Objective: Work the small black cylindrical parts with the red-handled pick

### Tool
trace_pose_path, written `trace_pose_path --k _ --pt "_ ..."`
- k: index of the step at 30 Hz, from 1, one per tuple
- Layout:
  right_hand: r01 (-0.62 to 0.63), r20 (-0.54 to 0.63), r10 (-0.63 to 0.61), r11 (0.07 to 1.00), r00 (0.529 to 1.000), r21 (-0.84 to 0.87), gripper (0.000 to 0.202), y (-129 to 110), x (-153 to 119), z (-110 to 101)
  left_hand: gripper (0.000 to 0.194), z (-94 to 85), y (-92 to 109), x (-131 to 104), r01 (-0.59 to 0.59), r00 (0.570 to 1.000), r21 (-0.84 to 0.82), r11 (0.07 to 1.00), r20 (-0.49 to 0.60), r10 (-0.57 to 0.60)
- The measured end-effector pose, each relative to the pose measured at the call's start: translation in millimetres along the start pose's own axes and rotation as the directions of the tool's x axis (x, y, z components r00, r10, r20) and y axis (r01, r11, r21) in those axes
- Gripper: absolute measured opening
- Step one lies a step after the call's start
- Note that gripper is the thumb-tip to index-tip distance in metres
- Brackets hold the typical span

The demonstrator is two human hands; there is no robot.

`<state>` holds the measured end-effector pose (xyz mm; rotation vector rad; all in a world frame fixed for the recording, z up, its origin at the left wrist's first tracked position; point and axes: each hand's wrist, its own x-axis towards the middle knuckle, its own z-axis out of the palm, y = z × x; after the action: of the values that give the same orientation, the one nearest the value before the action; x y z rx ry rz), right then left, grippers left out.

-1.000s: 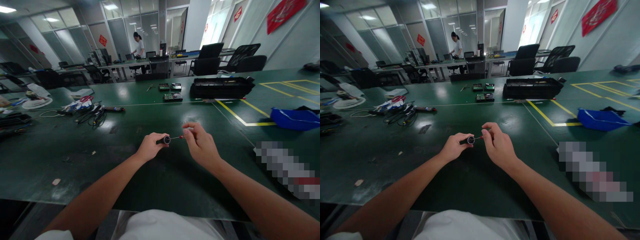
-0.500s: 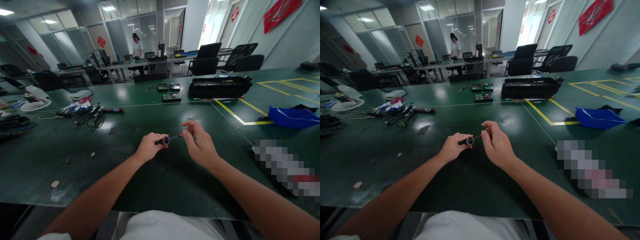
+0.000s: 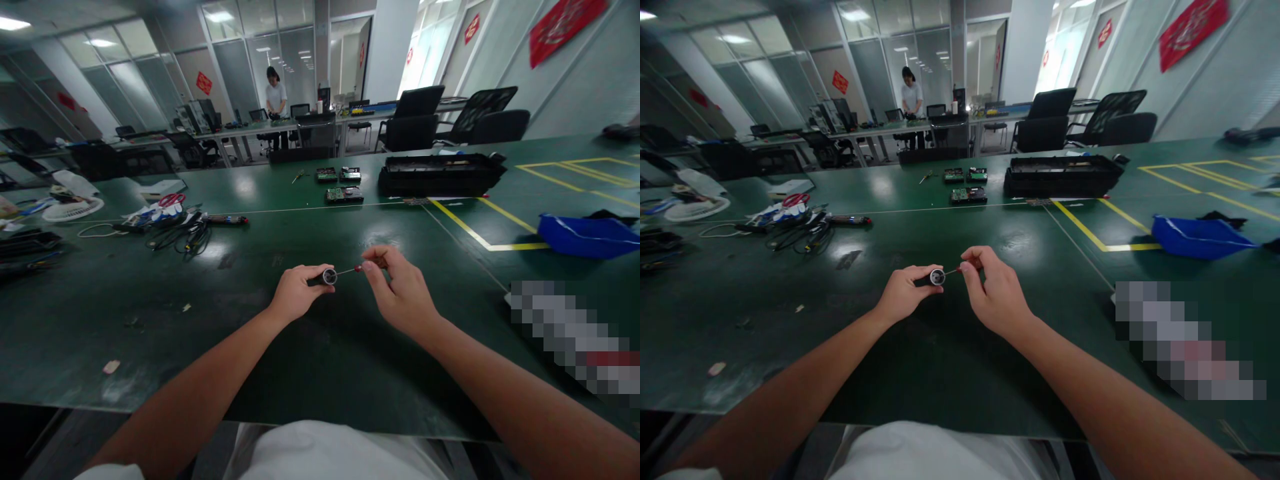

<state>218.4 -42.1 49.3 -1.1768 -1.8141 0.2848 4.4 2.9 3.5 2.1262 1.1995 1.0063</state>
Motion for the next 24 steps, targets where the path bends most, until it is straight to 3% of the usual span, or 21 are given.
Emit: trace_pose_path --k 4,7,8,10,11,12,14,16,19,24 --pt "-0.048 0.039 0.047 0.998 0.998 0.041 0.017 -1 0 1 0.042 1.3 0 -1 -0.058 0.998 0.031 0.998 0.015 0.058" --pt "-0.219 0.020 0.219 0.961 0.976 0.168 0.021 9 7 4 0.037 1.8 2 0 -0.173 0.984 0.051 0.984 0.058 0.170" --pt "-0.312 0.033 0.316 0.910 0.948 0.273 0.023 13 10 5 0.035 1.6 3 0 -0.204 0.978 0.044 0.978 0.058 0.202" --pt "-0.479 0.154 0.480 0.688 0.864 0.545 0.026 24 16 6 0.034 0.9 5 2 -0.225 0.974 0.026 0.974 0.029 0.224" --pt "-0.524 0.222 0.514 0.573 0.829 0.630 0.027 28 19 6 0.035 0.5 5 3 -0.212 0.977 0.021 0.977 0.009 0.212" --pt "-0.519 0.216 0.535 0.518 0.817 0.680 0.025 31 20 6 0.035 0.2 5 4 -0.190 0.982 0.022 0.981 -0.005 0.190" --pt "-0.467 0.125 0.544 0.555 0.830 0.688 0.023 34 21 6 0.036 -0.3 5 4 -0.135 0.991 0.033 0.990 -0.018 0.136" --pt "-0.405 0.028 0.488 0.689 0.872 0.601 0.023 33 19 5 0.037 -0.9 4 4 -0.092 0.996 0.039 0.995 -0.017 0.093" --pt "-0.326 -0.007 0.363 0.845 0.932 0.423 0.025 29 14 5 0.040 -1.9 3 2 -0.070 0.997 0.033 0.997 -0.014 0.071" --pt "-0.273 -0.011 0.290 0.913 0.957 0.302 0.024 24 9 8 0.042 -0.9 3 1 -0.073 0.997 0.019 0.997 0.002 0.073"
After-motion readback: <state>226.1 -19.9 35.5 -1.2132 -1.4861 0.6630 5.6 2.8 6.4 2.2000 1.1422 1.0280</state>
